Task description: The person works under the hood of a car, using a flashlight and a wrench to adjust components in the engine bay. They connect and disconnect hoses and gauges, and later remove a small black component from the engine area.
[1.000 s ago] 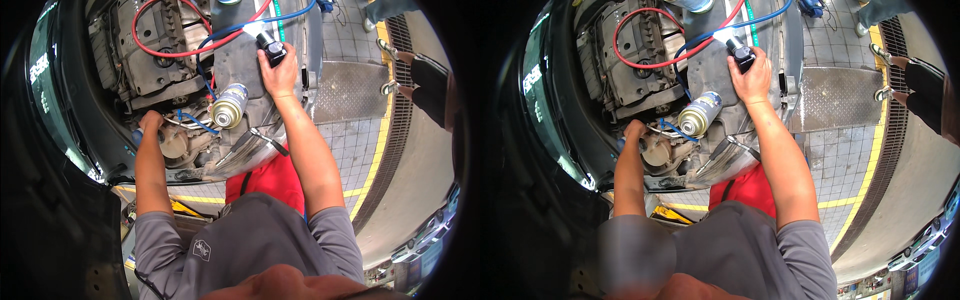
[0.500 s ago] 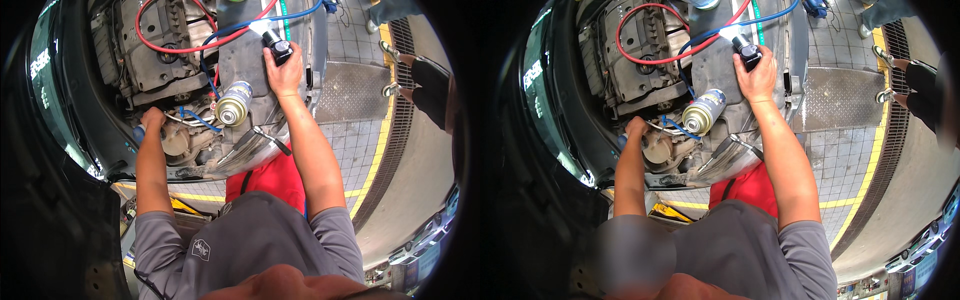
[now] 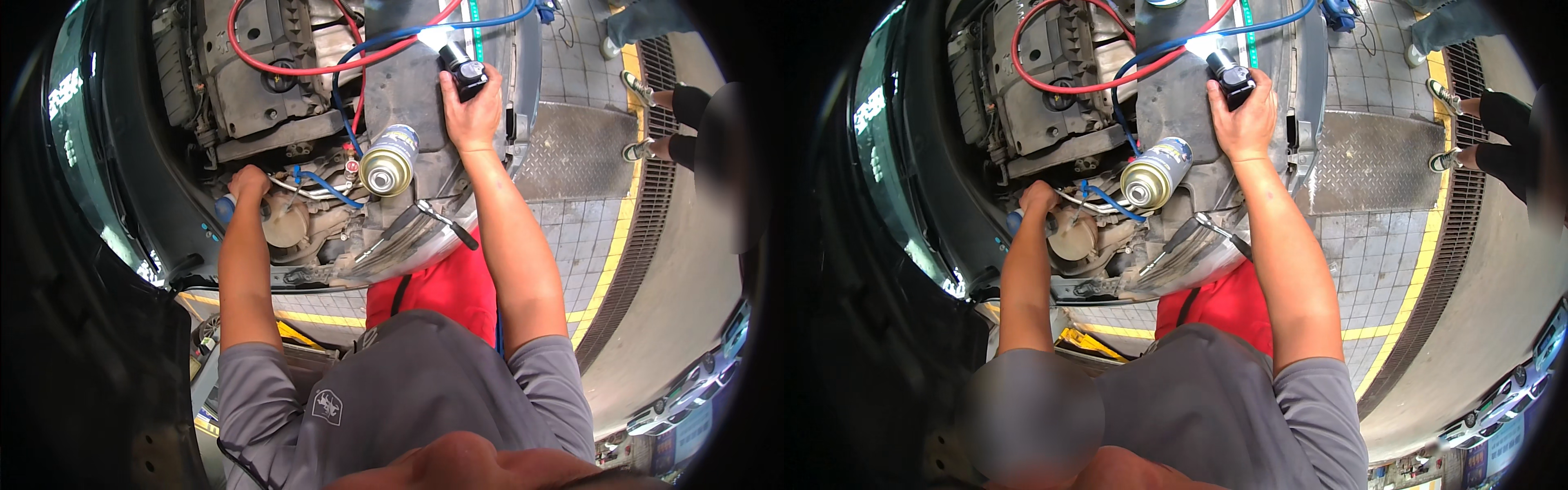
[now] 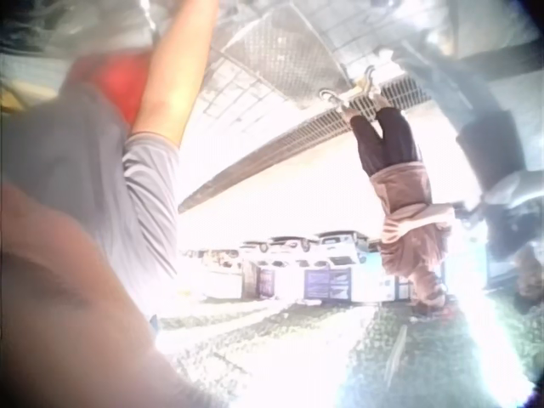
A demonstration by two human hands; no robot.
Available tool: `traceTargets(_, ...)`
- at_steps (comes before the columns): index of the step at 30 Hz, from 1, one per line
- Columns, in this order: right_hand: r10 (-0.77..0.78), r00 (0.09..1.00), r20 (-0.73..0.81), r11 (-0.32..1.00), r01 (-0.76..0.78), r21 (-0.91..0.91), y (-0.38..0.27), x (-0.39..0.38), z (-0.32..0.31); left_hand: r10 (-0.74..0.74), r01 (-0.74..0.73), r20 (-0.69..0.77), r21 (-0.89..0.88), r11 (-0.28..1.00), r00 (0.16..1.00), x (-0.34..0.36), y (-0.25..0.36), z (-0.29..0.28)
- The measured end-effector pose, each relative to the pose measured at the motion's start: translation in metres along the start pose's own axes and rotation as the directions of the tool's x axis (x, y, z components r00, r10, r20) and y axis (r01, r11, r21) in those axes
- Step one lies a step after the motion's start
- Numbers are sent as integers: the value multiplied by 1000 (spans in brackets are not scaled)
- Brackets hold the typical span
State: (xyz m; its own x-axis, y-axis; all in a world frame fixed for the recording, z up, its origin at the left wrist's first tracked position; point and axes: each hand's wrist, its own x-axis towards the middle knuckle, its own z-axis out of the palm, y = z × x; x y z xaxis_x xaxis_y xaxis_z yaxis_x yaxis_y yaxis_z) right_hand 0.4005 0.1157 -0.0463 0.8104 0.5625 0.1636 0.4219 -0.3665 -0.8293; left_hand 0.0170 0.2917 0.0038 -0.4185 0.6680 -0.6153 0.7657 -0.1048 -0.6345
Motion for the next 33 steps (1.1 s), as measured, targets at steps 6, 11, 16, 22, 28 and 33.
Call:
traceTargets(6, -37, 999, -13, 999, 37, -9, 2, 0, 3, 26, -26, 11, 22, 999, 1000, 9, -3, 9)
traceTargets(11, -34, 999, -12, 999, 34, -9, 0, 0, 2, 16, -12, -94, 49, 999, 995, 9, -3, 18)
traceTargets(16, -34, 999, -6, 999, 34, 2, 0, 0, 1, 32, -35, 108, 26, 999, 994, -12, 2, -12)
traceTargets(22, -27, 1000, -11, 1000, 27, -7, 2, 1, 1, 51, -32, -146, 136, 990, 988, -9, 4, 13)
traceTargets(28, -16, 1000, -9, 1000, 16, -15, -2, -1, 1, 35, -34, -65, 19, 999, 997, -1, -5, 9)
traceTargets(33, -8, 1000, 2, 1000, 8, -6, -5, 0, -2, 56, -55, -6, 11, 998, 998, 4, -4, 5)
